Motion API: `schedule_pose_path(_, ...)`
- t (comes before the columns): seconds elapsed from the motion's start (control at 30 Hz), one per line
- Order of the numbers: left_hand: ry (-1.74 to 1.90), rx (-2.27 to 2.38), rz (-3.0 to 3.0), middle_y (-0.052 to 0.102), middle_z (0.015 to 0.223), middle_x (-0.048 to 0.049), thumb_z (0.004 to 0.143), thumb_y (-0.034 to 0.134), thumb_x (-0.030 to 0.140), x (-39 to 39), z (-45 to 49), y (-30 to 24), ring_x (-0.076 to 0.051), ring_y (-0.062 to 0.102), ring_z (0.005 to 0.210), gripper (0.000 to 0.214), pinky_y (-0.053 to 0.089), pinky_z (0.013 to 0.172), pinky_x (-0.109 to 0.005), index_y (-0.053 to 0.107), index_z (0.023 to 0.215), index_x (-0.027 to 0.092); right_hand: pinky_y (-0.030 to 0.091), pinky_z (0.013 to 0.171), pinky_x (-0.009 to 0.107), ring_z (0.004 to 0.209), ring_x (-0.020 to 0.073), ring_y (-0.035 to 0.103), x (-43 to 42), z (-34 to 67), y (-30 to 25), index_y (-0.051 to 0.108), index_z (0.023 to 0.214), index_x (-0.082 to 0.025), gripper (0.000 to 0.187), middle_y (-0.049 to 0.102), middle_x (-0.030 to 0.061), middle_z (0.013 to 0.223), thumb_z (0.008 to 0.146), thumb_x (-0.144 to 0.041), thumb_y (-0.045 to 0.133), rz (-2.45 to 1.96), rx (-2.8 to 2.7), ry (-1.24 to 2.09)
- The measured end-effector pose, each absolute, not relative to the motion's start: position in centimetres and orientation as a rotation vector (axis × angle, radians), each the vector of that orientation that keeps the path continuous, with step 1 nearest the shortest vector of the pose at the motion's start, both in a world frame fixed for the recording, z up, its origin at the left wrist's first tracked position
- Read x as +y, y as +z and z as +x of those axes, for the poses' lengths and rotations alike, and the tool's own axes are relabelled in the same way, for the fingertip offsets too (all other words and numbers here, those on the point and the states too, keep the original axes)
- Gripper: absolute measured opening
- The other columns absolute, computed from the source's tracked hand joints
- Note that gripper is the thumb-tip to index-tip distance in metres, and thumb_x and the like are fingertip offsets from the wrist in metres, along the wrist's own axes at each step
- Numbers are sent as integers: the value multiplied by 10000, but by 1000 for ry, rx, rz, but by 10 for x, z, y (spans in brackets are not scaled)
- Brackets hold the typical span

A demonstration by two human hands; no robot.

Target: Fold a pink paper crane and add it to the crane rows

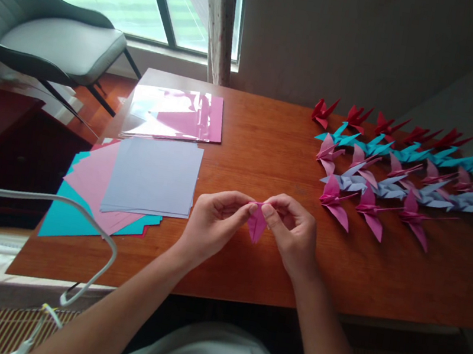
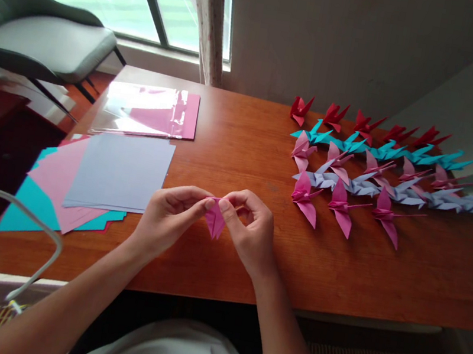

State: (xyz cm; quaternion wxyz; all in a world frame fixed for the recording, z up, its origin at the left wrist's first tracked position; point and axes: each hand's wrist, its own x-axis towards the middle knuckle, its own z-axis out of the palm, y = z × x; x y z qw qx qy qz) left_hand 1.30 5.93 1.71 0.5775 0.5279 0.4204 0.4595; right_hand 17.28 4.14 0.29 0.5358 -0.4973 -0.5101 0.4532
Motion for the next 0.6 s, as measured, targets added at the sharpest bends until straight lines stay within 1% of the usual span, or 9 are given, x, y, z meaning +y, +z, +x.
schedule_pose_path(0.13, 1042, 978, 1165, 761, 777, -33, 857, 759, 323, 60, 14, 19, -133, 684, 707, 191, 536, 660, -197, 757, 807, 139, 459, 660, 270, 716, 137, 587, 40, 176, 5, 705, 824, -218, 105, 649, -10, 778, 910, -277, 691, -1194, -1283, 1000)
schedule_pose_path(0.27, 910, 925, 1095, 757, 795, -38, 872, 733, 403, 61, 15, 20, -140, 668, 719, 267, 539, 671, -217, 780, 865, 141, 454, 631, 255, 688, 126, 572, 40, 175, 3, 716, 814, -227, 98, 636, -23, 743, 900, -272, 709, -1157, -1181, 949)
schedule_pose_path(0.37, 821, 900, 1060, 753, 770, -42, 837, 758, 446, 61, 15, 20, -151, 672, 703, 309, 549, 671, -234, 789, 868, 140, 473, 603, 247, 673, 128, 592, 42, 174, 0, 723, 819, -234, 91, 655, -22, 743, 879, -302, 735, -1165, -1075, 917)
schedule_pose_path(0.47, 803, 881, 998, 771, 807, -61, 800, 787, 471, 61, 16, 20, -177, 707, 735, 338, 576, 699, -267, 784, 885, 144, 490, 568, 252, 633, 132, 601, 43, 172, -2, 726, 820, -228, 134, 675, -11, 738, 864, -352, 746, -1205, -1033, 899)
schedule_pose_path(0.6, 779, 845, 966, 784, 829, -75, 772, 812, 466, 61, 17, 20, -202, 737, 765, 346, 586, 720, -290, 775, 896, 146, 492, 532, 245, 598, 127, 599, 44, 172, -2, 728, 830, -219, 175, 690, -3, 738, 845, -391, 759, -1230, -990, 922)
